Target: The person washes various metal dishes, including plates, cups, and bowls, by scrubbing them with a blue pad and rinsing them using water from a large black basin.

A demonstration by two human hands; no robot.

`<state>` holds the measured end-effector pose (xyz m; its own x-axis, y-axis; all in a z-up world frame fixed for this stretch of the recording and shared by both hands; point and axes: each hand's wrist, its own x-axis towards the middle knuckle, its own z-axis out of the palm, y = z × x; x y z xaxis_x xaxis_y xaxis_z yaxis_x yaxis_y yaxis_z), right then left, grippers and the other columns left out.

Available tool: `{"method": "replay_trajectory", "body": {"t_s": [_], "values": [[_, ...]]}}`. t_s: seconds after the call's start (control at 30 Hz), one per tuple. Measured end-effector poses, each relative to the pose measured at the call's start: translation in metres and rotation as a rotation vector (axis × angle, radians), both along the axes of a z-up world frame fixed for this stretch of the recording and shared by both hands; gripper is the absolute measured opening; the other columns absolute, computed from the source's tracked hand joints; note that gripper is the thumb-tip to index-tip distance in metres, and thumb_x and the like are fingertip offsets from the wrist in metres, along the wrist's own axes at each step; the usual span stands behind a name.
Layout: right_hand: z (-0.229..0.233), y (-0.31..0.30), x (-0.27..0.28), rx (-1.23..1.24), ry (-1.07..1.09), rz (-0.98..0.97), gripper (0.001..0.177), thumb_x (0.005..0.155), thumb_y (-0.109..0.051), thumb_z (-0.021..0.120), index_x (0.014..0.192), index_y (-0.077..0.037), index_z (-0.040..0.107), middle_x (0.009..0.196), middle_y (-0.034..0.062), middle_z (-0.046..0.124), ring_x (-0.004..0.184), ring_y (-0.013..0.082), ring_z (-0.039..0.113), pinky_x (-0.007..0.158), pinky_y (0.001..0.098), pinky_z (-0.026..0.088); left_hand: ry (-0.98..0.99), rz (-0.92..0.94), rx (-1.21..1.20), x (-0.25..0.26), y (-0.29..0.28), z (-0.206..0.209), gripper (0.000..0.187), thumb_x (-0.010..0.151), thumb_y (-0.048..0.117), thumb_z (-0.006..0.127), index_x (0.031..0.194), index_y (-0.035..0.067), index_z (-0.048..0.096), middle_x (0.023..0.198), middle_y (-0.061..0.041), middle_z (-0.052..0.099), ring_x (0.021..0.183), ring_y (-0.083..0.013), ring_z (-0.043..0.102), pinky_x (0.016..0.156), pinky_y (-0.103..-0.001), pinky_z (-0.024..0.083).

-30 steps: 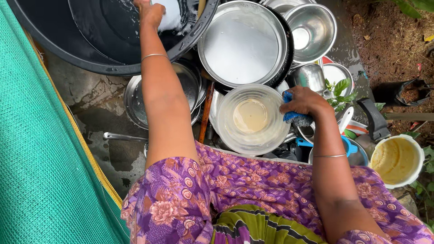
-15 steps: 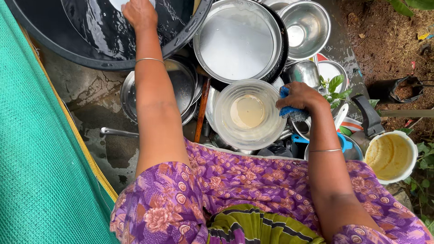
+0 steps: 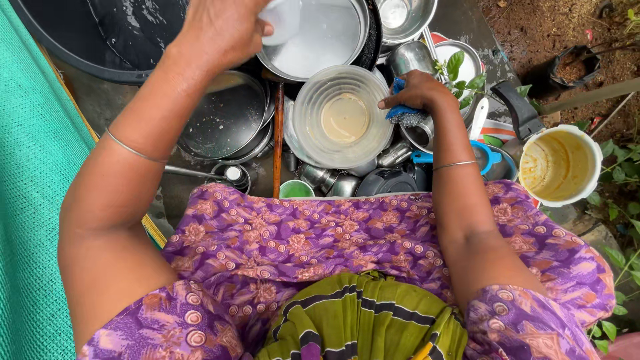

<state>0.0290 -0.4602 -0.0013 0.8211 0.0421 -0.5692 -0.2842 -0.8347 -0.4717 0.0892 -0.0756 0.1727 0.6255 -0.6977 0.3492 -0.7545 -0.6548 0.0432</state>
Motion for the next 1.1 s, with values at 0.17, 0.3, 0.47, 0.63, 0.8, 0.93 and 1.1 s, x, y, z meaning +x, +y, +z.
{"method": "replay_trajectory", "body": {"t_s": [0.17, 0.3, 0.47, 0.63, 0.8, 0.93, 1.1], "values": [[-0.003, 0.002, -0.016, 0.079, -0.039, -0.104, 0.054, 0.068, -0.045, 0.087, 0.108, -0.009, 0.080, 0.108, 0.0171, 0.078, 0.096, 0.0313, 0.074, 0.090, 0.0420, 0.056, 0.656, -0.019, 0.282, -0.085, -0.061, 0.023, 0.038, 0.088, 0.027, 0.073, 0.123, 0.013, 0.070, 0.095, -0.022, 0.073, 0.094, -0.0425, 0.068, 0.081, -0.054, 0.051], [-0.021, 0.006, -0.031, 0.046, -0.239, -0.112, 0.057, 0.077, -0.045, 0.083, 0.125, -0.016, 0.073, 0.118, 0.0218, 0.071, 0.108, 0.0385, 0.068, 0.096, 0.0453, 0.051, 0.854, -0.088, 0.309, -0.117, -0.082, -0.012, 0.044, 0.087, 0.027, 0.071, 0.129, 0.014, 0.067, 0.108, -0.021, 0.072, 0.103, -0.0391, 0.068, 0.087, -0.051, 0.051], [-0.035, 0.013, -0.048, -0.003, -0.329, -0.099, 0.054, 0.082, -0.046, 0.076, 0.130, -0.021, 0.071, 0.119, 0.0223, 0.069, 0.111, 0.0420, 0.064, 0.097, 0.0488, 0.049, 0.865, -0.157, 0.379, -0.130, -0.088, -0.054, 0.044, 0.084, 0.030, 0.070, 0.126, 0.016, 0.070, 0.107, -0.020, 0.073, 0.102, -0.0381, 0.068, 0.087, -0.051, 0.051], [-0.034, 0.018, -0.052, -0.024, -0.367, -0.089, 0.053, 0.087, -0.048, 0.073, 0.133, -0.020, 0.069, 0.119, 0.0246, 0.069, 0.114, 0.0431, 0.063, 0.100, 0.0495, 0.048, 0.736, -0.169, 0.358, -0.116, -0.093, -0.057, 0.041, 0.083, 0.032, 0.069, 0.120, 0.015, 0.074, 0.103, -0.019, 0.074, 0.099, -0.0392, 0.069, 0.084, -0.052, 0.053], [-0.027, 0.020, -0.052, -0.008, -0.379, -0.073, 0.053, 0.088, -0.047, 0.074, 0.131, -0.018, 0.070, 0.115, 0.0245, 0.070, 0.113, 0.0440, 0.063, 0.098, 0.0499, 0.048, 0.643, -0.133, 0.273, -0.101, -0.094, -0.034, 0.036, 0.083, 0.032, 0.070, 0.115, 0.017, 0.077, 0.098, -0.019, 0.075, 0.096, -0.0392, 0.069, 0.082, -0.052, 0.052], [-0.024, 0.022, -0.052, 0.007, -0.344, -0.091, 0.051, 0.087, -0.047, 0.073, 0.130, -0.020, 0.072, 0.114, 0.0232, 0.071, 0.111, 0.0429, 0.066, 0.098, 0.0491, 0.050, 0.549, -0.128, 0.190, -0.091, -0.096, -0.020, 0.033, 0.082, 0.034, 0.072, 0.109, 0.017, 0.080, 0.088, -0.019, 0.074, 0.088, -0.0399, 0.069, 0.076, -0.052, 0.052], [-0.027, 0.027, -0.053, 0.023, -0.353, -0.095, 0.054, 0.083, -0.049, 0.077, 0.125, -0.015, 0.073, 0.112, 0.0229, 0.072, 0.107, 0.0421, 0.067, 0.095, 0.0485, 0.051, 0.429, -0.158, 0.121, -0.082, -0.103, -0.013, 0.031, 0.082, 0.042, 0.075, 0.099, 0.017, 0.083, 0.073, -0.018, 0.072, 0.078, -0.0393, 0.070, 0.072, -0.051, 0.053]]}}
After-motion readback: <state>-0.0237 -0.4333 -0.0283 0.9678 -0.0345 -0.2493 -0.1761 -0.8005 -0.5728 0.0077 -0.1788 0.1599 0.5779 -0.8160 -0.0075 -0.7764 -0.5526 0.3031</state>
